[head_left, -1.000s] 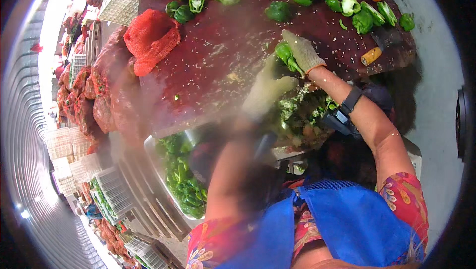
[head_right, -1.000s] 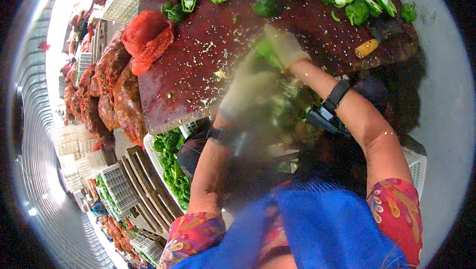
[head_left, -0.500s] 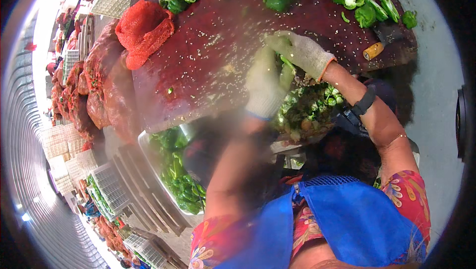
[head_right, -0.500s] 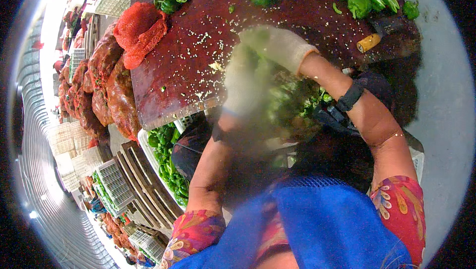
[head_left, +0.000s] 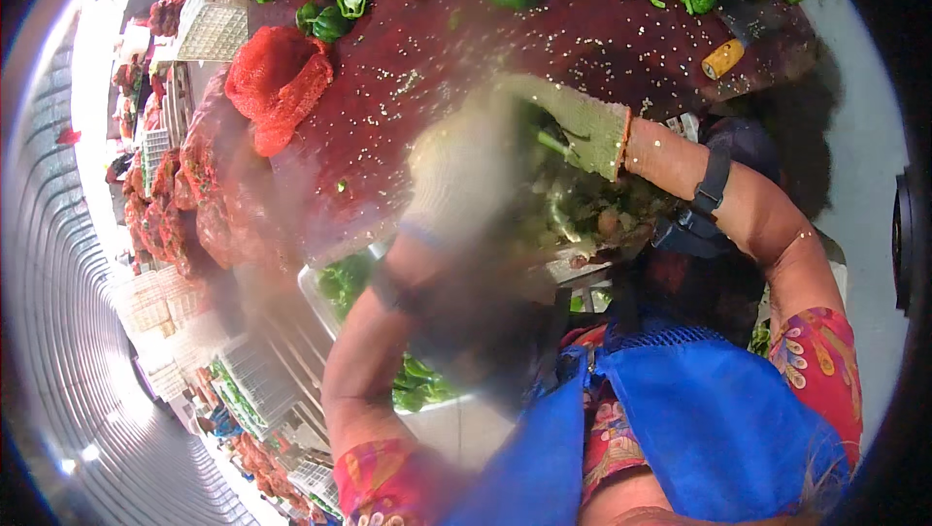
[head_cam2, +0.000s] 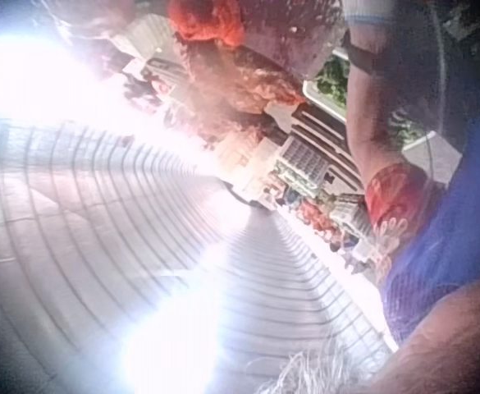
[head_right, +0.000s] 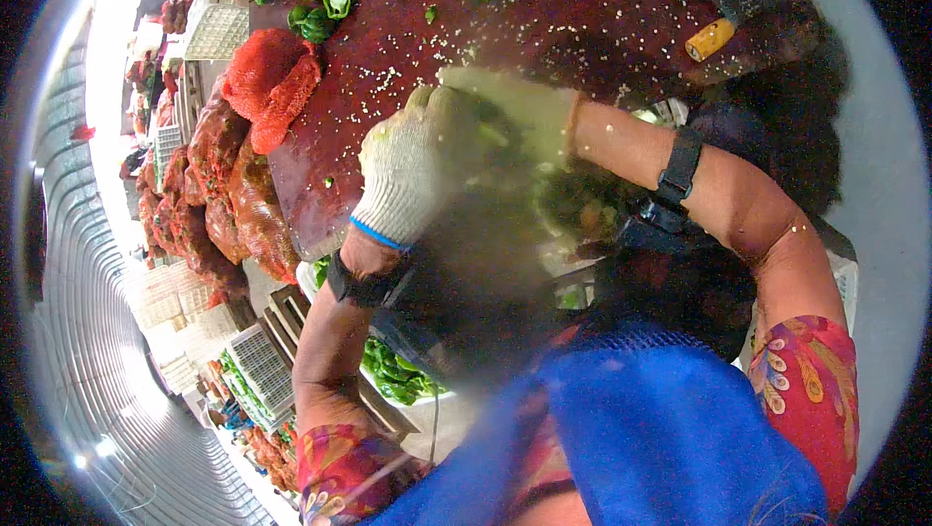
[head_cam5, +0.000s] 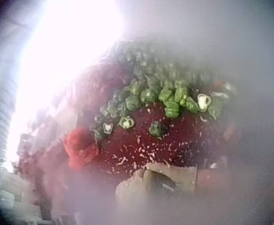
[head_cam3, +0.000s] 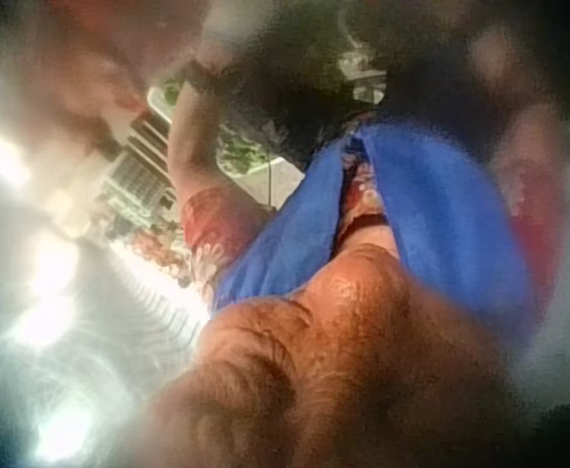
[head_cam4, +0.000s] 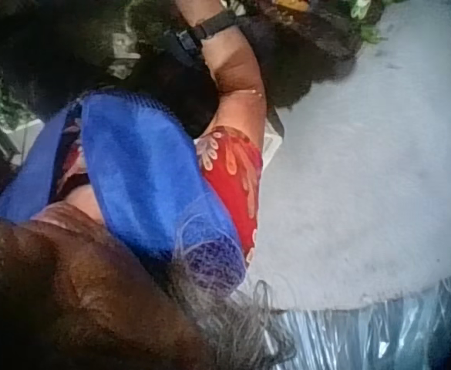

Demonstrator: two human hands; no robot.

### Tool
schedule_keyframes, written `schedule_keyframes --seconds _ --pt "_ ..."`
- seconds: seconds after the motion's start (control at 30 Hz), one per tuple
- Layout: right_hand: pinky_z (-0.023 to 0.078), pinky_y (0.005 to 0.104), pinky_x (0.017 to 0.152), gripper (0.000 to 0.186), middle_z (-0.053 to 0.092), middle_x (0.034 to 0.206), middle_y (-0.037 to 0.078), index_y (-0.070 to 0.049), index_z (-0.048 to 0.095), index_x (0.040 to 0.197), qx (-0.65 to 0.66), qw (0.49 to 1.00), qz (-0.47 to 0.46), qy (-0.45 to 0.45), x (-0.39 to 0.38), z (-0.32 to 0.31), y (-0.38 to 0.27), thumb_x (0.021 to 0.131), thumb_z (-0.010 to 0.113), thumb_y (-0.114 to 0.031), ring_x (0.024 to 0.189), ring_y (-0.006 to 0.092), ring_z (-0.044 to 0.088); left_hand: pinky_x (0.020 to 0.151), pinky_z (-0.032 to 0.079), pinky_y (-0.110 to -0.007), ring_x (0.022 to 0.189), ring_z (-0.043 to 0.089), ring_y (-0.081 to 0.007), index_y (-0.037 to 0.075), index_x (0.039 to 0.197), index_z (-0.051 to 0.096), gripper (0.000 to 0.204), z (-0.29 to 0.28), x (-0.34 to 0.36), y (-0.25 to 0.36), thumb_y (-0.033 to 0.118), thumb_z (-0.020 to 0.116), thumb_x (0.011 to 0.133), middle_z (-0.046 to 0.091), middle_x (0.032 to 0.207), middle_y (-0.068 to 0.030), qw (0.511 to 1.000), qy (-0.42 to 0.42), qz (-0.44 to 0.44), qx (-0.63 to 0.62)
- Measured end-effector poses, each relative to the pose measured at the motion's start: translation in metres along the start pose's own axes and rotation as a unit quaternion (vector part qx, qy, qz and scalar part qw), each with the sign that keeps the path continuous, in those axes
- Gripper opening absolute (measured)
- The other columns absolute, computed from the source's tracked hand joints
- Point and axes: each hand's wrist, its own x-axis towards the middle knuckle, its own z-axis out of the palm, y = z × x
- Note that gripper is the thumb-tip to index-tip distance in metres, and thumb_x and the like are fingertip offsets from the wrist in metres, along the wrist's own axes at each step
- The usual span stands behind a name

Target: Breaking and deseeding green bell peppers by hand in a warehouse.

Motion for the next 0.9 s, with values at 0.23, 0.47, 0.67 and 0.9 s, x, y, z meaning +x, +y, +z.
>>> schedule_keyframes --seconds 0.23,0.47,0.67,0.9 --pt "0.044 0.0213 0.052 0.033 0.061 0.084 -0.002 -0.015 0.065 0.099 -0.042 0.996 -0.079 0.006 0.029 -0.019 0.036 0.088 0.057 -0.045 0.063 0.0086 0.052 0.065 0.05 -0.046 0.075 0.062 -0.0335 0.01 0.111 0.057 0.043 0.046 -0.034 0.021 0.031 0.072 0.076 0.058 0.098 -0.016 0.994 0.006 -0.048 -0.1" --pt "0.047 0.03 0.054 0.042 0.063 0.078 0.003 -0.007 0.064 0.097 -0.14 0.979 -0.136 0.064 0.062 -0.054 0.061 0.088 0.052 -0.047 0.061 0.0155 0.058 0.057 0.053 -0.041 0.073 0.064 -0.0304 0.007 0.108 0.057 0.051 0.128 -0.03 0.026 0.028 0.08 0.068 0.061 0.099 -0.0137 0.985 0.111 -0.127 -0.04" --pt "0.053 0.0384 0.071 0.065 0.068 0.088 0.017 -0.004 0.056 0.124 -0.623 0.744 -0.206 0.131 0.051 -0.045 0.036 0.091 0.048 -0.06 0.079 0.03 0.067 0.063 0.056 -0.036 0.076 0.065 -0.0251 0.007 0.122 0.057 0.067 0.158 -0.027 0.007 0.029 0.084 0.065 0.065 0.097 -0.0091 0.944 0.187 -0.192 -0.193" --pt "0.05 0.0415 0.087 0.075 0.07 0.093 0.021 -0.008 0.039 0.145 -0.581 0.799 -0.111 0.111 0.044 -0.04 0.028 0.092 0.04 -0.062 0.092 0.0327 0.069 0.062 0.055 -0.036 0.078 0.063 -0.0247 0.002 0.131 0.049 0.076 0.159 -0.035 0.0 0.03 0.082 0.069 0.062 0.1 -0.0137 0.963 0.163 -0.155 -0.15"
